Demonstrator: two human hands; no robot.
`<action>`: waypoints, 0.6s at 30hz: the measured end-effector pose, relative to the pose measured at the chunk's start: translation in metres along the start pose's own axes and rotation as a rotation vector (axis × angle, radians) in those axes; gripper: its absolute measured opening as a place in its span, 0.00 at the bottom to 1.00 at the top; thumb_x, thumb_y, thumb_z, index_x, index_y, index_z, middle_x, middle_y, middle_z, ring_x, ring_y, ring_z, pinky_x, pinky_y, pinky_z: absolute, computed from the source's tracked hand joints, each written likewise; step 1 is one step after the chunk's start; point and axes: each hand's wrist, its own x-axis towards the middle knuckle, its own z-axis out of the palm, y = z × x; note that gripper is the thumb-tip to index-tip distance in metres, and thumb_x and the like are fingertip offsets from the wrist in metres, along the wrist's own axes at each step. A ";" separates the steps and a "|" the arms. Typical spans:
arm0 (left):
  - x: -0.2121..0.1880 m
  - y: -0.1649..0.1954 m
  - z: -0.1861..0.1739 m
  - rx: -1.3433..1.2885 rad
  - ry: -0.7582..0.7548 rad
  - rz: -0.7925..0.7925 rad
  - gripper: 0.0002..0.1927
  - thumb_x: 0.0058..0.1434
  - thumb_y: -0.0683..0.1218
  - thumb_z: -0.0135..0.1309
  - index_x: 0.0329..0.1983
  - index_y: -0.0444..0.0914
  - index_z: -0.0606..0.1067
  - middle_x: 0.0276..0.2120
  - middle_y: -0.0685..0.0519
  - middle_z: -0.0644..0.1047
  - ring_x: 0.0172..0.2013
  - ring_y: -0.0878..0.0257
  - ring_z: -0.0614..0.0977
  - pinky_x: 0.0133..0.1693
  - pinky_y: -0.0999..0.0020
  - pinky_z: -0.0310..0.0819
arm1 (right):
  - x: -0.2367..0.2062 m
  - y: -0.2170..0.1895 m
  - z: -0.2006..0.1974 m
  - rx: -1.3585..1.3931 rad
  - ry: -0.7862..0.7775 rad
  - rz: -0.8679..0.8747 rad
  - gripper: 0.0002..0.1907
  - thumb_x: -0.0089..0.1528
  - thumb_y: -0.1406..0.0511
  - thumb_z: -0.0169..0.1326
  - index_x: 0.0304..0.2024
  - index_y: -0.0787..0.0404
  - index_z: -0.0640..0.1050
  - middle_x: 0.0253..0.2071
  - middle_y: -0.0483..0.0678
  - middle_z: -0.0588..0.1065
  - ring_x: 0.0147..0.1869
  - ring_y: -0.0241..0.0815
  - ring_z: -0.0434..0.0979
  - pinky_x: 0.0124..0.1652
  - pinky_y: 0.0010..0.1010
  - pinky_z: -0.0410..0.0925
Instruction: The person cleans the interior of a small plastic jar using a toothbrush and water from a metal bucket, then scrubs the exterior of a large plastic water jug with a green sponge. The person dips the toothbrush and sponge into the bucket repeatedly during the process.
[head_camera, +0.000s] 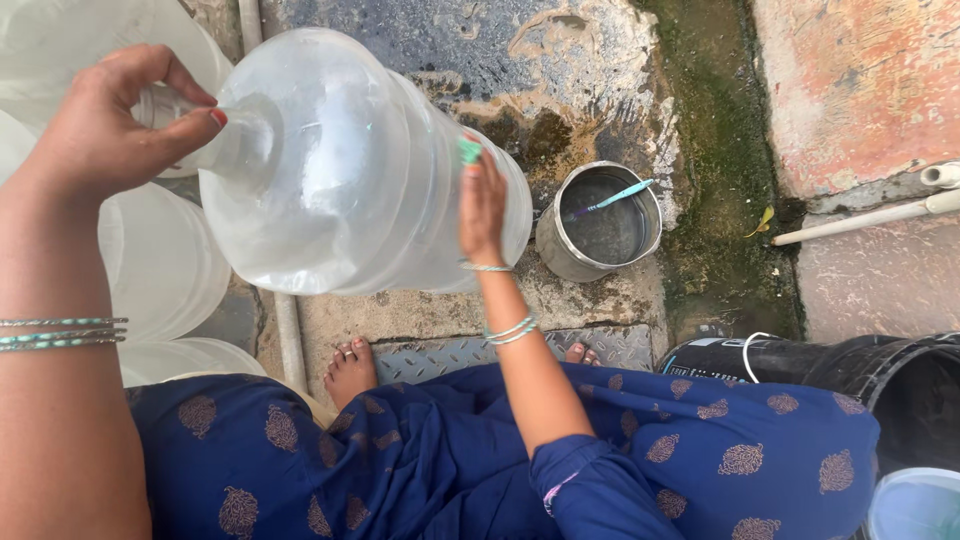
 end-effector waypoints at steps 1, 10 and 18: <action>-0.001 -0.001 -0.001 -0.099 -0.012 -0.073 0.11 0.62 0.45 0.66 0.39 0.33 0.78 0.36 0.48 0.78 0.38 0.62 0.80 0.39 0.67 0.74 | 0.001 0.014 -0.007 0.036 0.002 0.094 0.35 0.74 0.47 0.23 0.71 0.57 0.68 0.72 0.51 0.67 0.79 0.50 0.61 0.75 0.44 0.49; -0.003 0.020 0.003 -0.176 0.027 -0.276 0.10 0.65 0.45 0.64 0.40 0.34 0.77 0.32 0.52 0.77 0.32 0.66 0.79 0.32 0.69 0.75 | -0.044 0.010 0.006 0.144 0.247 0.342 0.40 0.74 0.43 0.22 0.74 0.65 0.59 0.75 0.58 0.59 0.82 0.53 0.55 0.77 0.43 0.48; 0.000 0.017 0.005 -0.247 0.047 -0.234 0.08 0.67 0.43 0.63 0.41 0.34 0.77 0.36 0.52 0.79 0.33 0.66 0.81 0.31 0.71 0.78 | -0.088 -0.066 0.045 -0.045 0.142 -0.091 0.43 0.72 0.39 0.10 0.80 0.58 0.44 0.83 0.52 0.43 0.89 0.46 0.34 0.83 0.49 0.30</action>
